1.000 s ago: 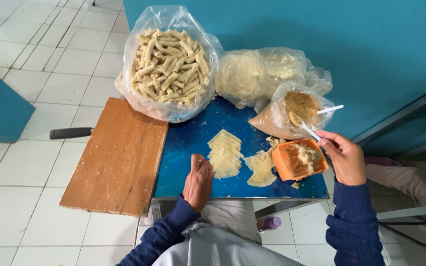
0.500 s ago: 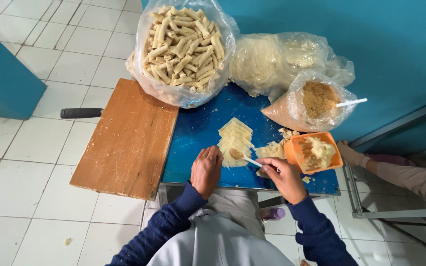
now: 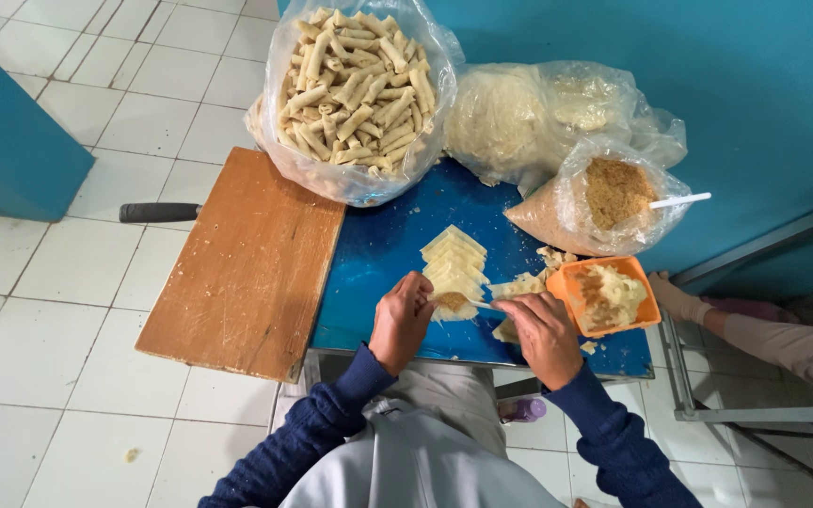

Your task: The person sits at a small blue table and folds thin dough pieces by hand into diamond shapes, pressing each fold closed and arranging the finished pieces in a herringbone pattern on the table. They occasionally use a spoon to scoop brown sugar from a plastic bag and add filling from an orange container while working through the dough pieces one at a time.

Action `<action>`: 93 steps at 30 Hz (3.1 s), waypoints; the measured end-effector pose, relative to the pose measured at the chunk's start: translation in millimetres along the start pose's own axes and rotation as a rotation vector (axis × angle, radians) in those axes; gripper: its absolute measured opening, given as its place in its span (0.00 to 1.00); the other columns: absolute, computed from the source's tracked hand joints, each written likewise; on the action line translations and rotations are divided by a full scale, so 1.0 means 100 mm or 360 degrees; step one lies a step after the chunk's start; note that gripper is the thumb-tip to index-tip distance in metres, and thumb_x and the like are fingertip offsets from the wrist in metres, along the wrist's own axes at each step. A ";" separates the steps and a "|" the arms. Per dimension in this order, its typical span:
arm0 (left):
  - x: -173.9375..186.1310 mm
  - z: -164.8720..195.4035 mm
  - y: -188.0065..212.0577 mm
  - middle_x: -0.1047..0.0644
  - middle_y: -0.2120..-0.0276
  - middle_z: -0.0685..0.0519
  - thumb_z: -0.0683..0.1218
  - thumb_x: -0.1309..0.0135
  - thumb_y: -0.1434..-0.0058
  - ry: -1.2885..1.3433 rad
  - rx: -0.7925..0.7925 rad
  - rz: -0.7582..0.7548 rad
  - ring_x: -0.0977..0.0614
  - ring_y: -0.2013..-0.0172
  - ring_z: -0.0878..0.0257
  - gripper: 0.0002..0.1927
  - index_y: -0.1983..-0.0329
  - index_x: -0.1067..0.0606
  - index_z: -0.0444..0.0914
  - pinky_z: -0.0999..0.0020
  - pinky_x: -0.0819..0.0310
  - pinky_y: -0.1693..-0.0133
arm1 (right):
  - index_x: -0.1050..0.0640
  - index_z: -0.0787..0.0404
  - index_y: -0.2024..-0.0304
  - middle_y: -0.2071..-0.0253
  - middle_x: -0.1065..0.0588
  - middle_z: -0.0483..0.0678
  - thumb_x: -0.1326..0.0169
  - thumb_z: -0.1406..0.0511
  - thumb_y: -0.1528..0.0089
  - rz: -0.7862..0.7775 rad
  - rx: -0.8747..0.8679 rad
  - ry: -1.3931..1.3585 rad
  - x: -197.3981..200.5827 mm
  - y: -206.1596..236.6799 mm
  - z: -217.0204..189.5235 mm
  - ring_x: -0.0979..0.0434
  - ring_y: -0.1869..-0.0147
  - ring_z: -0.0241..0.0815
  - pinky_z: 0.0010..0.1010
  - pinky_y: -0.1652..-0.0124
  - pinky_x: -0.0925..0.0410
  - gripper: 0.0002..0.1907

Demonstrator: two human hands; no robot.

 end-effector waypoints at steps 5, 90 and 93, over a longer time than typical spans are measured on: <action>0.00 -0.03 0.01 0.25 0.69 0.49 0.34 0.37 0.47 0.0101 -0.0008 -0.0086 0.20 0.72 0.57 0.15 0.63 0.31 0.35 0.67 0.25 0.69 | 0.19 0.56 0.52 0.56 0.23 0.44 0.46 0.74 0.40 0.0063 0.0001 0.0014 0.00 0.03 0.00 0.26 0.52 0.49 0.41 0.52 0.33 0.16; -0.15 -0.03 -0.24 0.27 0.63 0.47 0.37 0.48 0.42 -0.0396 -0.0393 -0.0304 0.25 0.57 0.46 0.03 0.65 0.27 0.34 0.54 0.29 0.56 | 0.21 0.62 0.61 0.63 0.24 0.51 0.42 0.69 0.39 0.0040 -0.0477 -0.0303 -0.65 -0.31 -0.14 0.26 0.56 0.55 0.43 0.59 0.32 0.05; -0.11 -0.04 -0.22 0.28 0.62 0.46 0.35 0.48 0.41 -0.0341 -0.0379 -0.0350 0.24 0.57 0.45 0.02 0.66 0.27 0.35 0.54 0.29 0.57 | 0.19 0.59 0.60 0.60 0.22 0.49 0.43 0.71 0.39 0.0046 -0.0313 -0.0259 -0.64 -0.28 -0.20 0.25 0.54 0.53 0.42 0.55 0.31 0.06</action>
Point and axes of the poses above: each hand's wrist, its own y-axis away from the middle knuckle, its own x-axis out of the back of the hand, z = x × y, the point moved 3 cm from there along -y, towards the middle knuckle
